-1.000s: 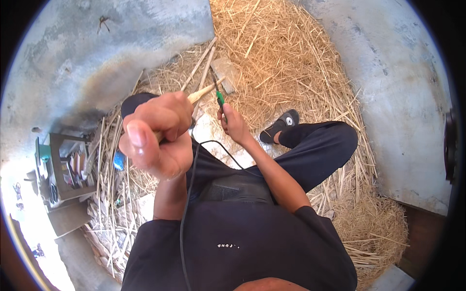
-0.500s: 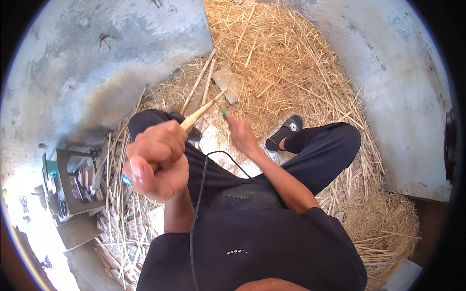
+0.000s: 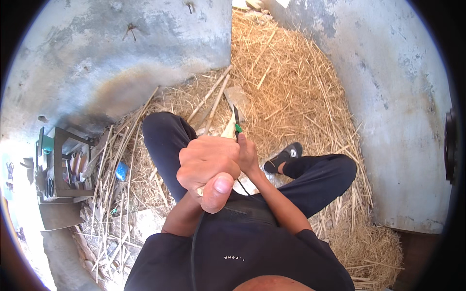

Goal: The person is sharpening the end of a wooden stick using a small green sharpening tool. They hold the stick in the left hand and repeatedly scrape the tip with the tool held in the right hand.

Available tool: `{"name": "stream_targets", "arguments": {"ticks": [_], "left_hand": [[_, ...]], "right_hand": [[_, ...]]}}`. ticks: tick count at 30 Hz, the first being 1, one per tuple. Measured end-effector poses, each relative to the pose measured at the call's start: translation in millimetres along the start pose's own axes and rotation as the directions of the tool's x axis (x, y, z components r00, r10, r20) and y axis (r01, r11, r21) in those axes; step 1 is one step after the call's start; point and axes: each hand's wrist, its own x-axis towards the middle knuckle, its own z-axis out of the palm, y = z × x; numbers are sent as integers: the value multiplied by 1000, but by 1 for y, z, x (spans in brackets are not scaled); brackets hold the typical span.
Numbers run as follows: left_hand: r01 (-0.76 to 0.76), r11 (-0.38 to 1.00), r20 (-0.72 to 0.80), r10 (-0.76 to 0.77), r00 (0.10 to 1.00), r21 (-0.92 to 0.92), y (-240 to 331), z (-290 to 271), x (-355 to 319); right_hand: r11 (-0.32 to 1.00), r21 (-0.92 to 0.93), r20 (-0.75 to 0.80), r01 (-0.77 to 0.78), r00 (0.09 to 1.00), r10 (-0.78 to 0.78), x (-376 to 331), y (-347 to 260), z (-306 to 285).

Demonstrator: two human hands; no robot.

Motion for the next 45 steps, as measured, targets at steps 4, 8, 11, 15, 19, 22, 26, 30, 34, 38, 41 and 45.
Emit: {"name": "stream_targets", "arguments": {"ticks": [4,8,11,15,19,22,26,30,34,38,41,45], "left_hand": [[-9,1000,-56,8,998,-16,1,-5,2],[-5,1000,-87,4,996,-5,7,-9,5],[-22,1000,-145,19,989,-21,7,-15,9],[-36,997,-103,29,994,-71,7,-20,12],[23,1000,-22,-23,999,7,8,-20,12],[-19,999,-77,16,997,-46,6,-18,9],[-43,997,-149,34,988,-61,4,-18,3],[-21,999,-214,15,977,-25,5,-23,2],[-4,999,-166,-1,986,-34,5,-28,4],[-11,1000,-205,11,979,3,4,-28,4],[47,999,-236,-42,971,14,9,-35,4],[101,995,-221,-101,970,-9,13,-46,4]], "right_hand": [[987,-131,0,-93,996,94,2,-9,2],[960,279,205,19,976,-79,-2,-11,7],[993,-53,10,-104,994,105,0,-8,14],[995,-101,-81,-16,997,8,8,-6,18],[997,30,86,-71,994,68,8,-10,15],[965,-261,-201,-17,979,-37,5,-15,12],[995,-99,36,16,999,-13,5,-23,8],[984,-157,42,-88,994,96,9,-30,4],[985,-165,87,-54,994,69,12,-30,5],[998,-18,107,68,992,-66,12,-25,13],[950,-275,-61,-150,988,138,11,-23,16],[981,-183,168,66,985,-35,13,-26,17]]}}
